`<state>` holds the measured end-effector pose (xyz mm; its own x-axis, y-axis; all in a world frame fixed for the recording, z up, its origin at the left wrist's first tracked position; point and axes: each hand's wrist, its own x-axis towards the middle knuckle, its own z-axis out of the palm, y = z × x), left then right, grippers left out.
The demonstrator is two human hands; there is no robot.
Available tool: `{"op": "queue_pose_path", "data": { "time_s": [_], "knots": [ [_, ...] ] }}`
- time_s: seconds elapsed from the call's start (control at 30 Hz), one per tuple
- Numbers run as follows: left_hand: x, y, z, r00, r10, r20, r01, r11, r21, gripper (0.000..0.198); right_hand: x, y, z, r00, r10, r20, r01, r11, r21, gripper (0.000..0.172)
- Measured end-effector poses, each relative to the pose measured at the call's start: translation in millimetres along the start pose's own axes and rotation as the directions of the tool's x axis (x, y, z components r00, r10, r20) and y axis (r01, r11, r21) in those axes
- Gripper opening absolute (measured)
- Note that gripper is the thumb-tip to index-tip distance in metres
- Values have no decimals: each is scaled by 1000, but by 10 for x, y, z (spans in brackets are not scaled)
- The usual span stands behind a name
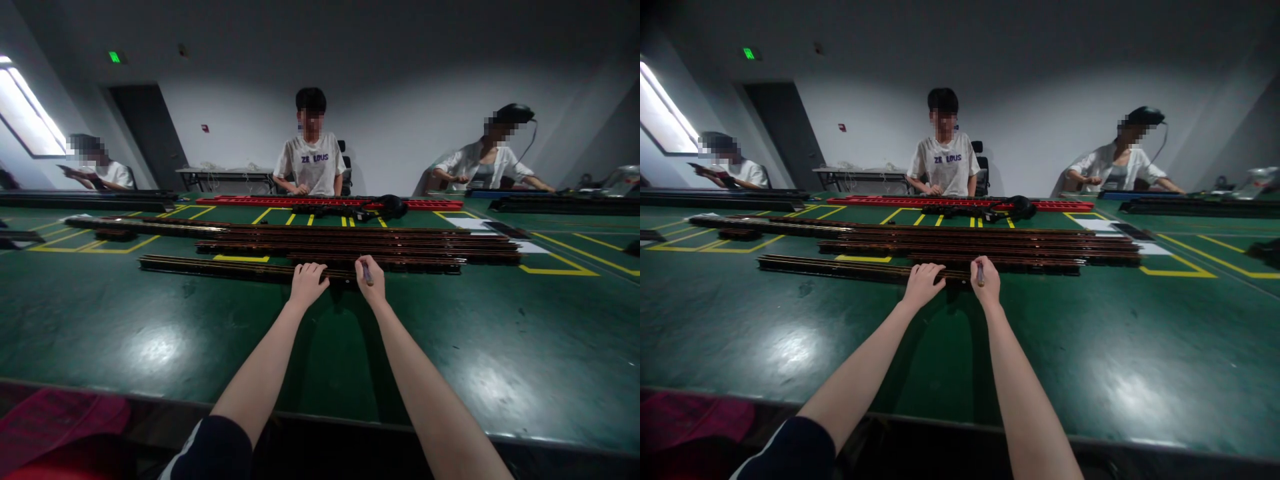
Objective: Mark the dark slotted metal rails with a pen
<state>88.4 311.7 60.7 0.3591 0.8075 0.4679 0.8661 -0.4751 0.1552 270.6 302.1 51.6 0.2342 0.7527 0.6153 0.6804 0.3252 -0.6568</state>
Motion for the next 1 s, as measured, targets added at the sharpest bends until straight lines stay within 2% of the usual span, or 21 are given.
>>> {"op": "queue_pose_path", "data": {
  "time_s": [0.07,0.13,0.33,0.53,0.67,0.9,1.0],
  "knots": [
    [-6,3,-6,1000,2,0,-2,1000,16,36,-14,-19,12,988,-115,107,128,984,-121,23],
    [-11,2,-3,1000,5,-7,-4,999,33,37,-23,-27,26,966,-177,189,218,949,-226,22],
    [-11,3,16,1000,4,-16,-4,1000,22,35,-40,3,9,934,-233,271,316,892,-323,10],
    [-11,5,21,1000,-11,-21,11,1000,-10,32,-82,-3,-44,929,-211,304,314,884,-346,18],
    [-12,11,15,1000,-16,-17,15,1000,-19,33,-95,10,-53,932,-192,309,296,894,-336,18],
    [-2,24,1,1000,-28,-8,28,999,-33,38,-83,-8,-50,951,-160,265,245,912,-330,19],
    [2,24,-1,999,-51,9,51,997,-64,40,-83,-9,-53,961,-143,238,220,914,-340,25]
  ]
}}
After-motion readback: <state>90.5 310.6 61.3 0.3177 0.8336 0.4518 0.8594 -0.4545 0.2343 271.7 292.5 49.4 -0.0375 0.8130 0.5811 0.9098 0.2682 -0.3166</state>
